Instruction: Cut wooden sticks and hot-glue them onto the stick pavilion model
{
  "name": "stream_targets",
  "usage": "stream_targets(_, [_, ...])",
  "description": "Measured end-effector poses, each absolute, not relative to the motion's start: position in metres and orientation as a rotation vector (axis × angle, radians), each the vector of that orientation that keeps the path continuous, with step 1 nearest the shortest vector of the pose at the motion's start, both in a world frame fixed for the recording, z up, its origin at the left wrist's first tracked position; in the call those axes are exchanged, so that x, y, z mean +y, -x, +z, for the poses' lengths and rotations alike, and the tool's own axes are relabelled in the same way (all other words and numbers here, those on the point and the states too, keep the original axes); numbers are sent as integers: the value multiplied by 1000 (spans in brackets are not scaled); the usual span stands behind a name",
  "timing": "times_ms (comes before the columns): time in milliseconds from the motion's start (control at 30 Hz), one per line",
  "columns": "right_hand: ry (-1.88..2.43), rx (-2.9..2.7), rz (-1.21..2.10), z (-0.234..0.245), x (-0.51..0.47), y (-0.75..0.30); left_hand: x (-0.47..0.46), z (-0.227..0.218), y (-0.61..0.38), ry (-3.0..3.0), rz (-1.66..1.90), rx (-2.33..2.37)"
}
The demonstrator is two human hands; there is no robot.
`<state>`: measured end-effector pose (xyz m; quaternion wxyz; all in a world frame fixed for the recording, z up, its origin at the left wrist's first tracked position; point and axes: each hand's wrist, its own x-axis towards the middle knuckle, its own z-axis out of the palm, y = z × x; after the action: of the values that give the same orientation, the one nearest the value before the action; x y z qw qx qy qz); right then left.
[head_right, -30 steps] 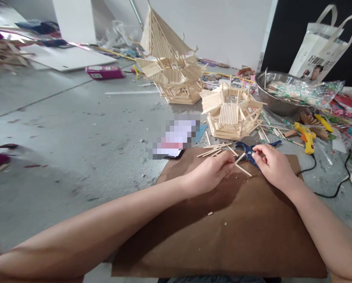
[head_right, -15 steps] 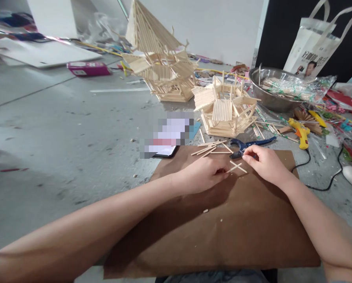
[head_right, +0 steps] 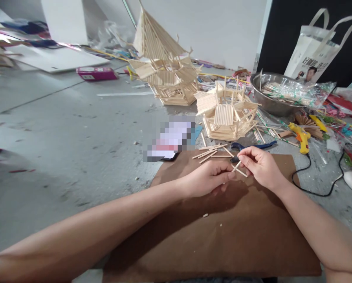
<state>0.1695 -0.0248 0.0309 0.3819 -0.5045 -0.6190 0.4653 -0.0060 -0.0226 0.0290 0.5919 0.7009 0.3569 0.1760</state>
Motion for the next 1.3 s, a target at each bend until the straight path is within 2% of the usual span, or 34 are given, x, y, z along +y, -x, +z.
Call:
stream_targets(233, [1213,-1497,1034,50,8,-174,-11,33,-8,-1241,724,879])
stream_targets(433, [1268,-1469,914,46,26,-174,13,27,-27,-1014,1010,901])
stream_targets(867, [1300,-1620,891,36,19,-177,22,31,4,-1087,1343,1076])
stream_targets(1300, [1341,-1640,908,31,18,-179,41,12,10,-1233,1336,1131])
